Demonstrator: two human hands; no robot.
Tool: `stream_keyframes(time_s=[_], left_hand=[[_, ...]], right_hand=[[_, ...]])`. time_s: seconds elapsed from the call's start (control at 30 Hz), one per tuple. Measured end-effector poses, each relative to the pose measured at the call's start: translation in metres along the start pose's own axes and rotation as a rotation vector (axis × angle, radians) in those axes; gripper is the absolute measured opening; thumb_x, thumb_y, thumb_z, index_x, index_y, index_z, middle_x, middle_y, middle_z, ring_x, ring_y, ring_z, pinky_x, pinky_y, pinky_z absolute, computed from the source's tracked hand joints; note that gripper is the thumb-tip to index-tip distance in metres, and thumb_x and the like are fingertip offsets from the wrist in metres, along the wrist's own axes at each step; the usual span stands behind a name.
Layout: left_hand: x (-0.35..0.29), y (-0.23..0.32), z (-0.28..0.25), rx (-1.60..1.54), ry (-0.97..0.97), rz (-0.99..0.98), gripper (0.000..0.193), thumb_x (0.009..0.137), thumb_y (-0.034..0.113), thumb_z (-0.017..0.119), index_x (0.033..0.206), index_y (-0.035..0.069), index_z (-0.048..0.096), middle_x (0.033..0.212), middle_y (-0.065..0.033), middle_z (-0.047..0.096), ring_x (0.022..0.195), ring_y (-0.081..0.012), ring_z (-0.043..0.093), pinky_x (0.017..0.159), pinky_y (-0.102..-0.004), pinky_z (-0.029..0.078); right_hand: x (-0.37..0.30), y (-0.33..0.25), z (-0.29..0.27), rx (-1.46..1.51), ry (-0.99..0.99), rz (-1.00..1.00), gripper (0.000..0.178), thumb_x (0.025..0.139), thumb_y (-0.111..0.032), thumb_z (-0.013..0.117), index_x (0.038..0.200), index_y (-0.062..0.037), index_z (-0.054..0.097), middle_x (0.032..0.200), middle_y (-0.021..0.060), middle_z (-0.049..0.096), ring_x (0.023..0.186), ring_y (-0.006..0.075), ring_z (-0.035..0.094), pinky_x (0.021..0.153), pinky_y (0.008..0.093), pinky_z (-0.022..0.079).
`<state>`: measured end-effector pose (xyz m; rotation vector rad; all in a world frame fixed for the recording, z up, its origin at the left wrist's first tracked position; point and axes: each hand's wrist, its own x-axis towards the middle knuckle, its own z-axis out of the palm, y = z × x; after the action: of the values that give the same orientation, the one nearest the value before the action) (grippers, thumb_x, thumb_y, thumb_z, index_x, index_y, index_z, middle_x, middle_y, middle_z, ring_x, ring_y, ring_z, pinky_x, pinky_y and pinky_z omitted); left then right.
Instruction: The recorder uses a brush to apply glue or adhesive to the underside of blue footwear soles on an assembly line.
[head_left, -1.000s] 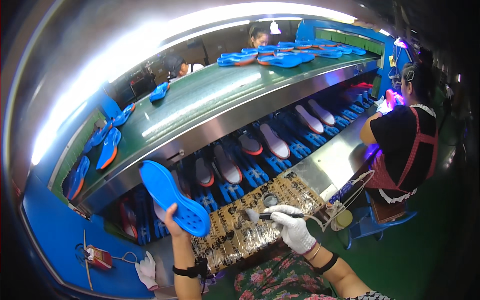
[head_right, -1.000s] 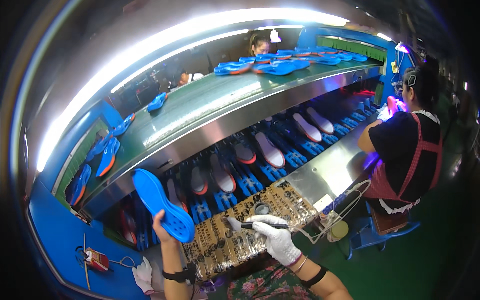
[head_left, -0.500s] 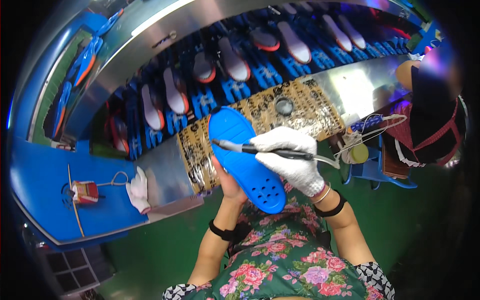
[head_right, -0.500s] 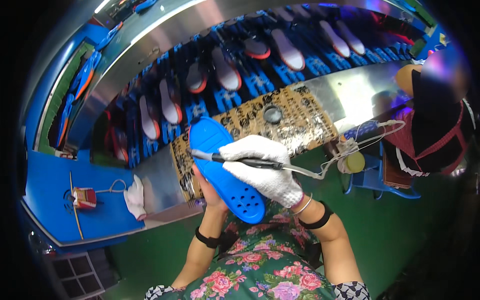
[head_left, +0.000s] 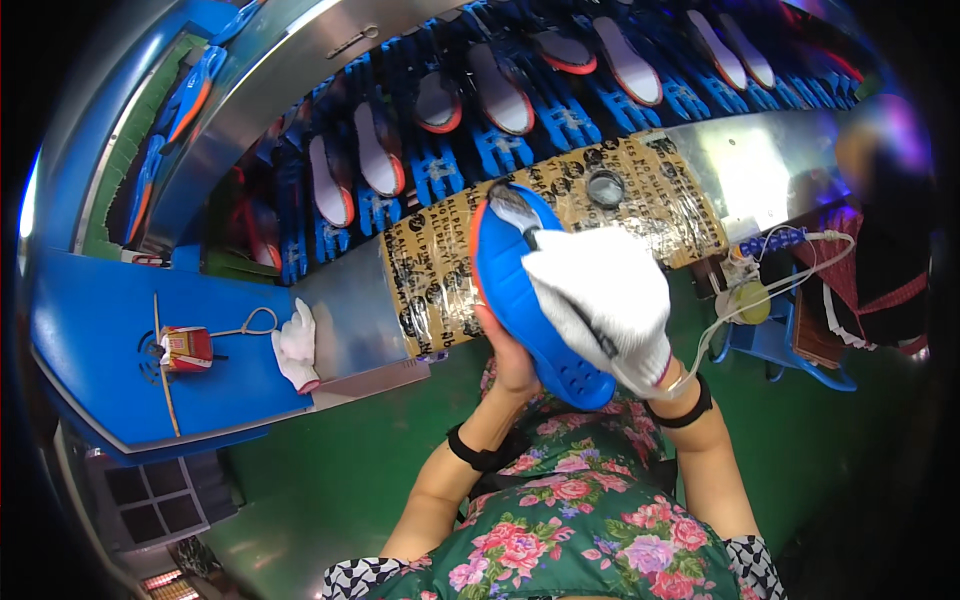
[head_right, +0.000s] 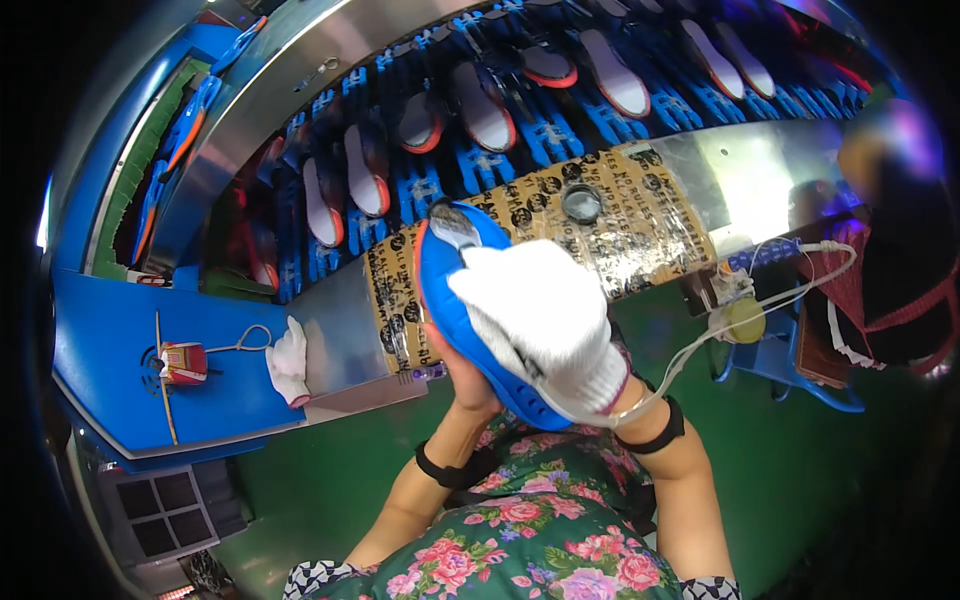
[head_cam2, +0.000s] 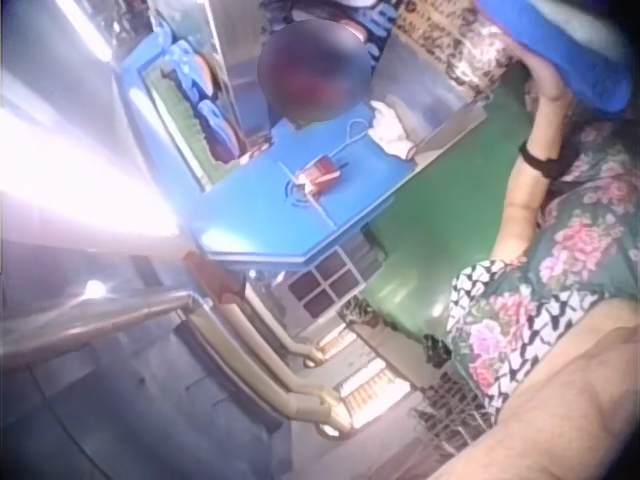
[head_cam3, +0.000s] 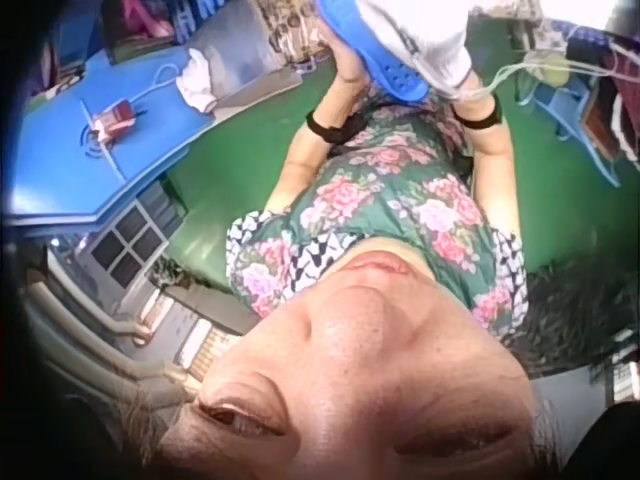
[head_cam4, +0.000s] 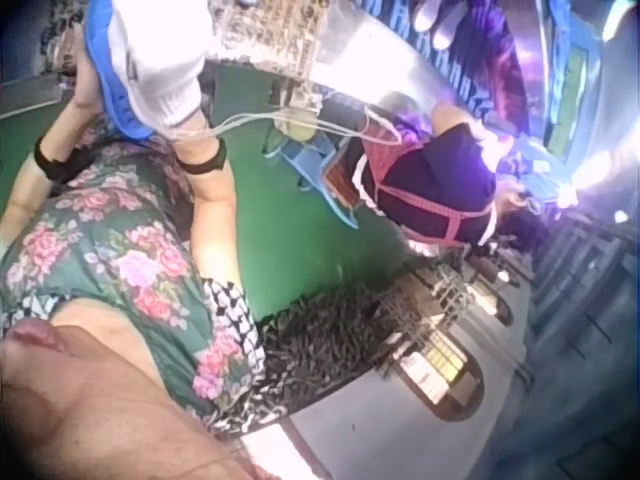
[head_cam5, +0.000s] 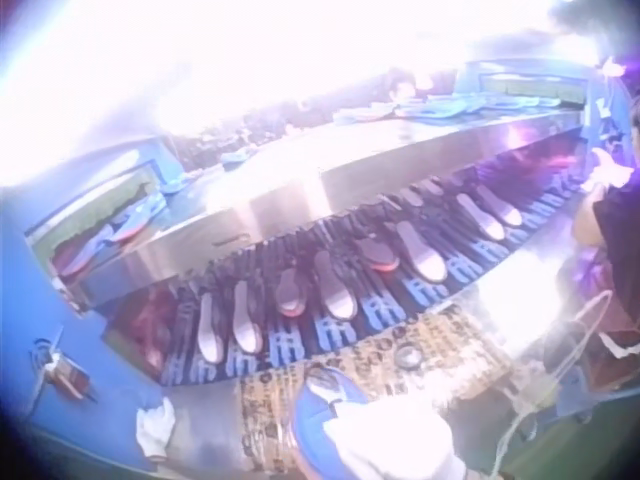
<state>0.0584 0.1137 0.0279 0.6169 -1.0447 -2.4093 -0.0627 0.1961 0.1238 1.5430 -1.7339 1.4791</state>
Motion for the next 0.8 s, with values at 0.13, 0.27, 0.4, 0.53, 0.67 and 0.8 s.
stream_keyframes(time_s=[0.13, 0.27, 0.4, 0.53, 0.67, 0.8], left_hand=[[0.001, -0.004, -0.011, -0.023, 0.010, -0.052, 0.102, 0.092, 0.087, 0.016, 0.160, 0.011, 0.027, 0.159, -0.0089, 0.040, 0.146, -0.0275, 0.039, 0.121, -0.0447, 0.031], [0.004, -0.007, -0.022, -0.020, 0.018, 0.036, 0.103, 0.091, 0.088, 0.016, 0.159, 0.012, 0.027, 0.157, -0.0108, 0.042, 0.141, -0.0291, 0.045, 0.119, -0.0466, 0.035], [0.009, -0.002, -0.025, -0.112, -0.006, 0.001, 0.103, 0.090, 0.088, 0.017, 0.159, 0.011, 0.028, 0.155, -0.0120, 0.044, 0.140, -0.0302, 0.046, 0.119, -0.0476, 0.035], [0.011, -0.026, -0.068, 0.012, -0.060, -0.001, 0.106, 0.089, 0.090, 0.020, 0.160, 0.012, 0.022, 0.154, -0.0124, 0.045, 0.138, -0.0314, 0.047, 0.117, -0.0488, 0.038], [0.015, -0.009, -0.046, -0.135, -0.064, 0.041, 0.105, 0.088, 0.090, 0.021, 0.161, 0.014, 0.021, 0.155, -0.0122, 0.043, 0.139, -0.0316, 0.045, 0.117, -0.0496, 0.039], [0.013, -0.028, -0.084, -0.153, -0.142, -0.036, 0.109, 0.086, 0.092, 0.024, 0.160, 0.012, 0.023, 0.154, -0.0148, 0.043, 0.136, -0.0308, 0.050, 0.112, -0.0502, 0.044]], right_hand=[[-0.012, -0.011, 0.008, 0.086, -0.106, -0.037, 0.034, 0.075, -0.004, 0.079, 0.109, -0.0048, 0.075, 0.103, 0.0115, 0.075, 0.089, 0.0298, 0.071, 0.076, 0.0397, 0.057], [-0.015, -0.003, 0.003, 0.325, -0.018, 0.145, 0.025, 0.077, -0.001, 0.079, 0.101, -0.0059, 0.076, 0.099, 0.0124, 0.075, 0.083, 0.0271, 0.071, 0.078, 0.0382, 0.056], [-0.017, -0.002, 0.006, 0.158, -0.050, 0.057, 0.032, 0.077, -0.001, 0.077, 0.108, -0.0039, 0.075, 0.104, 0.0155, 0.074, 0.093, 0.0301, 0.071, 0.081, 0.0394, 0.056], [-0.026, -0.011, 0.013, 0.306, -0.116, 0.068, 0.029, 0.077, -0.005, 0.078, 0.106, -0.0050, 0.077, 0.103, 0.0121, 0.075, 0.091, 0.0280, 0.072, 0.080, 0.0386, 0.057], [-0.033, 0.002, 0.014, 0.405, -0.011, 0.255, 0.026, 0.077, -0.007, 0.079, 0.103, -0.0062, 0.077, 0.102, 0.0106, 0.076, 0.088, 0.0268, 0.072, 0.079, 0.0372, 0.057], [-0.038, -0.011, 0.018, 0.255, -0.144, 0.006, 0.037, 0.074, -0.005, 0.081, 0.110, -0.0077, 0.076, 0.107, 0.0129, 0.075, 0.093, 0.0312, 0.073, 0.079, 0.0403, 0.057]])
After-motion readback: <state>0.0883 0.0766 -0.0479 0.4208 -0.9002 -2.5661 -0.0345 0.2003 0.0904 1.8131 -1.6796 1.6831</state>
